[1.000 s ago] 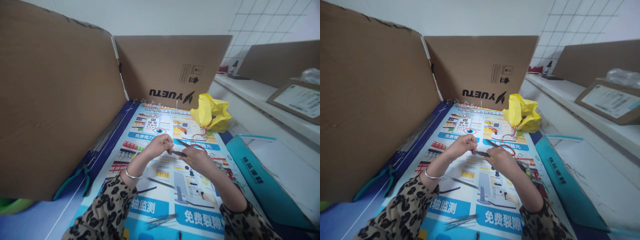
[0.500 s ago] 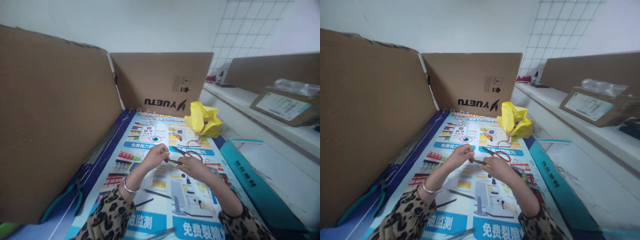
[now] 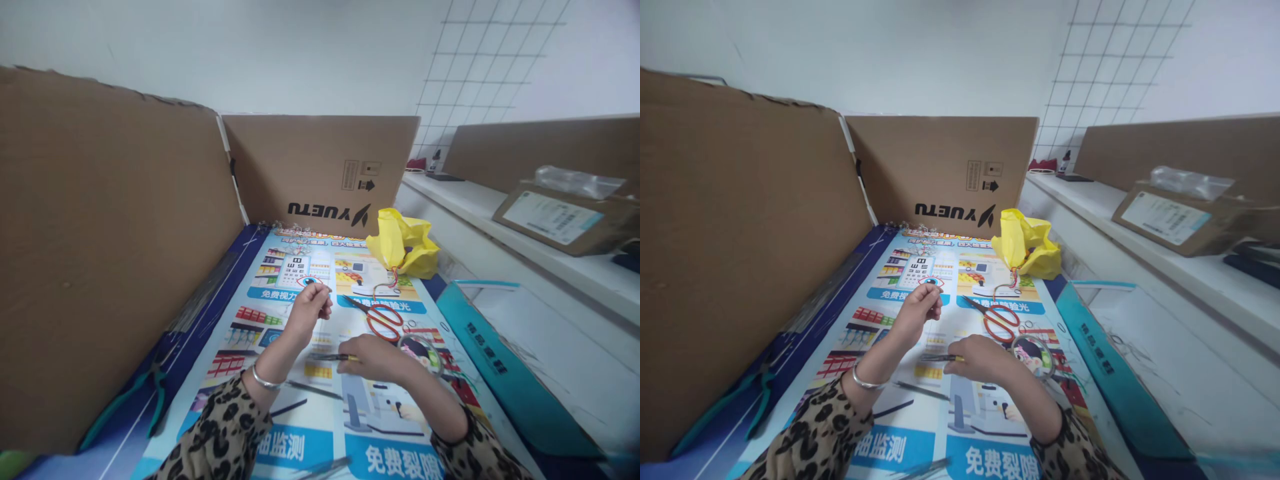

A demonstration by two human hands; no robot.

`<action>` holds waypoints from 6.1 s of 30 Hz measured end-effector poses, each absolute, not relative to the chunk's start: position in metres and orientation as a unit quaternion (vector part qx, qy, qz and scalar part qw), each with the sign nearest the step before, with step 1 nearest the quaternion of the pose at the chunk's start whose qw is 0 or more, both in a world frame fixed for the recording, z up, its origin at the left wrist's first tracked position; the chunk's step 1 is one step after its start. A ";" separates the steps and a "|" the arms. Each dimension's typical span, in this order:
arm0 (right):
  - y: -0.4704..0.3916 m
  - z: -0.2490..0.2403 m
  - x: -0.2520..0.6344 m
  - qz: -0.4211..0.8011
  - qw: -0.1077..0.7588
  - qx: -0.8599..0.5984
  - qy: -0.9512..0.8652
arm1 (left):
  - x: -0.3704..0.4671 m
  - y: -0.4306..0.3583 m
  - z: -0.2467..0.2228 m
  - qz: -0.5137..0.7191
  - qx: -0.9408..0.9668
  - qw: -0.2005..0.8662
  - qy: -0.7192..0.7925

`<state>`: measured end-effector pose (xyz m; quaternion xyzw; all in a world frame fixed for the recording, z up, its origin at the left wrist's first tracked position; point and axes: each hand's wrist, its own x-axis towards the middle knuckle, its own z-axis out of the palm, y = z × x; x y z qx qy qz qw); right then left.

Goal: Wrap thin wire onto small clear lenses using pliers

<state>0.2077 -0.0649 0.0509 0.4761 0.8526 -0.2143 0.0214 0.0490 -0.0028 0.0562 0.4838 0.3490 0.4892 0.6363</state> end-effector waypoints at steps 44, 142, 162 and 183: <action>-0.054 0.062 0.227 -0.364 -0.456 0.584 0.565 | 0.060 -0.022 0.055 0.279 0.656 0.605 0.355; -0.055 0.055 0.219 -0.423 -0.499 0.541 0.528 | 0.067 -0.025 0.031 0.409 0.696 0.373 0.457; -0.109 0.089 0.268 -0.105 -0.331 0.479 0.806 | 0.072 -0.046 0.050 0.224 0.497 0.787 0.291; -0.141 0.039 0.343 -0.202 -0.325 0.711 0.590 | 0.149 -0.043 0.035 0.096 0.917 0.260 0.287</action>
